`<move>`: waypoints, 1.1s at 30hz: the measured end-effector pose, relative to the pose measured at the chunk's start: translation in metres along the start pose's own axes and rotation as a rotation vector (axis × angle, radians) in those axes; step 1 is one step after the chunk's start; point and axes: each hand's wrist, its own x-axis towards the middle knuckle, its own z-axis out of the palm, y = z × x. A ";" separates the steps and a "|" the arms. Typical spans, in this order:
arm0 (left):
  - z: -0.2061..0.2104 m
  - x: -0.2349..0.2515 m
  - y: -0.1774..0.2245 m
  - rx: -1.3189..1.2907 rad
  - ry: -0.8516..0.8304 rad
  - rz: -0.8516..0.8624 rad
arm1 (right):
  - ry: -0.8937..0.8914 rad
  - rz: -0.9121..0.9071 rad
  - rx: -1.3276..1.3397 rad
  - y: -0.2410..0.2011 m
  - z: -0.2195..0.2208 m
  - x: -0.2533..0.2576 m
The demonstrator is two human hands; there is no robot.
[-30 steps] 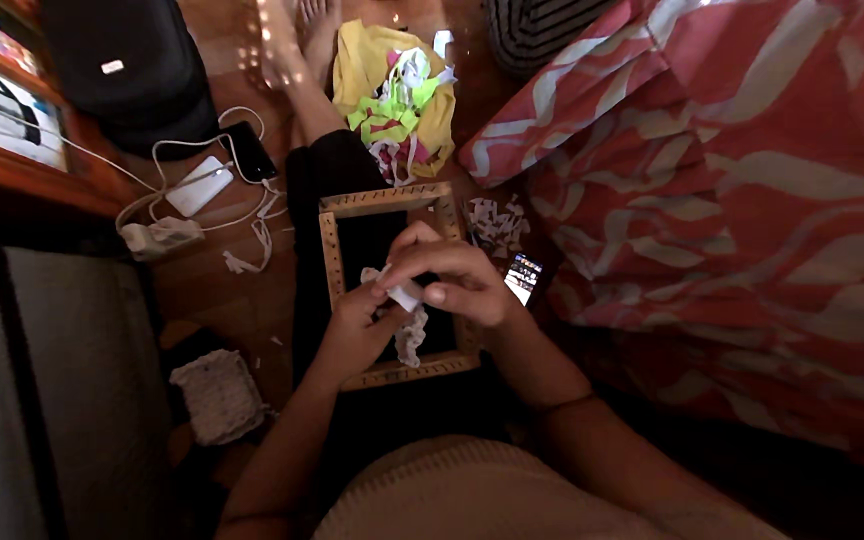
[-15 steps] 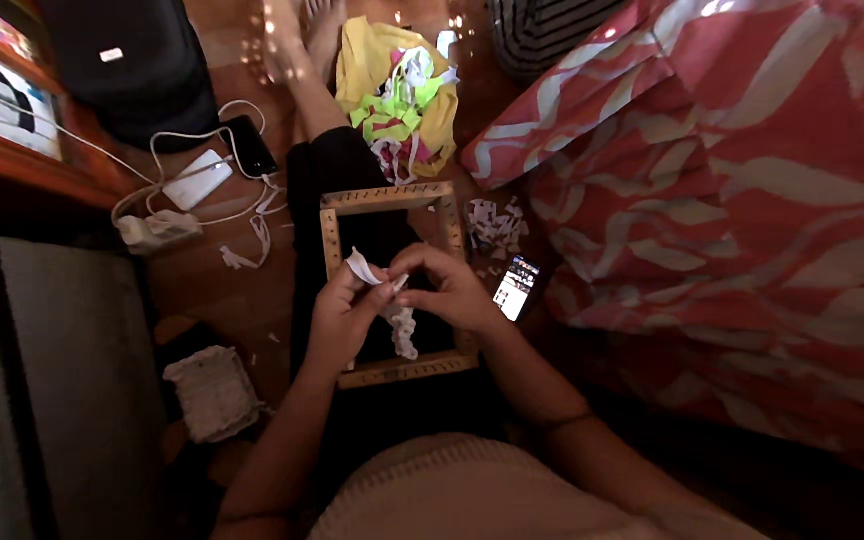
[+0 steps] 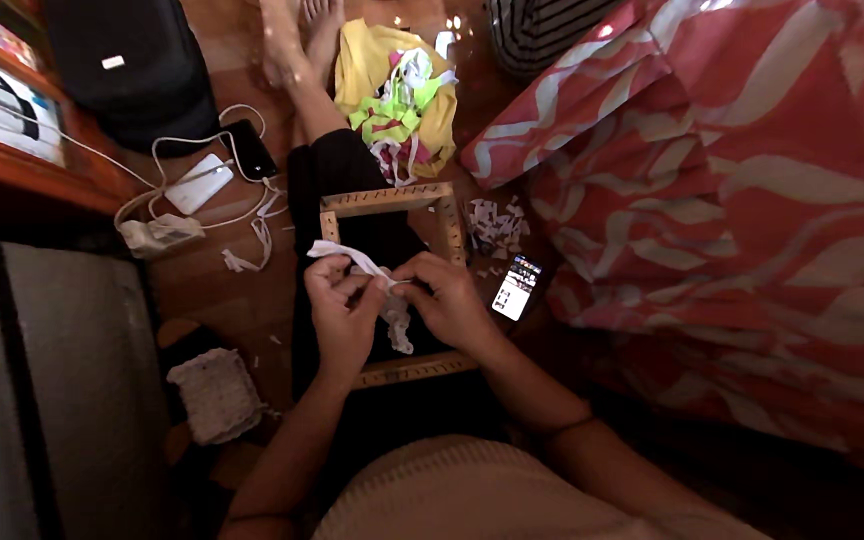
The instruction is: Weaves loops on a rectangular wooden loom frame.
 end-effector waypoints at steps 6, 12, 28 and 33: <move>-0.015 0.010 -0.007 0.204 -0.227 0.234 | 0.000 0.073 0.141 0.001 -0.008 0.001; -0.022 0.021 -0.005 0.445 -0.276 0.370 | -0.003 0.057 0.209 0.001 -0.011 0.000; -0.013 0.004 0.009 0.218 -0.239 0.142 | 0.109 0.186 0.439 -0.001 -0.002 -0.004; -0.007 0.001 0.010 0.237 -0.164 0.147 | 0.112 0.171 0.433 -0.003 -0.001 -0.004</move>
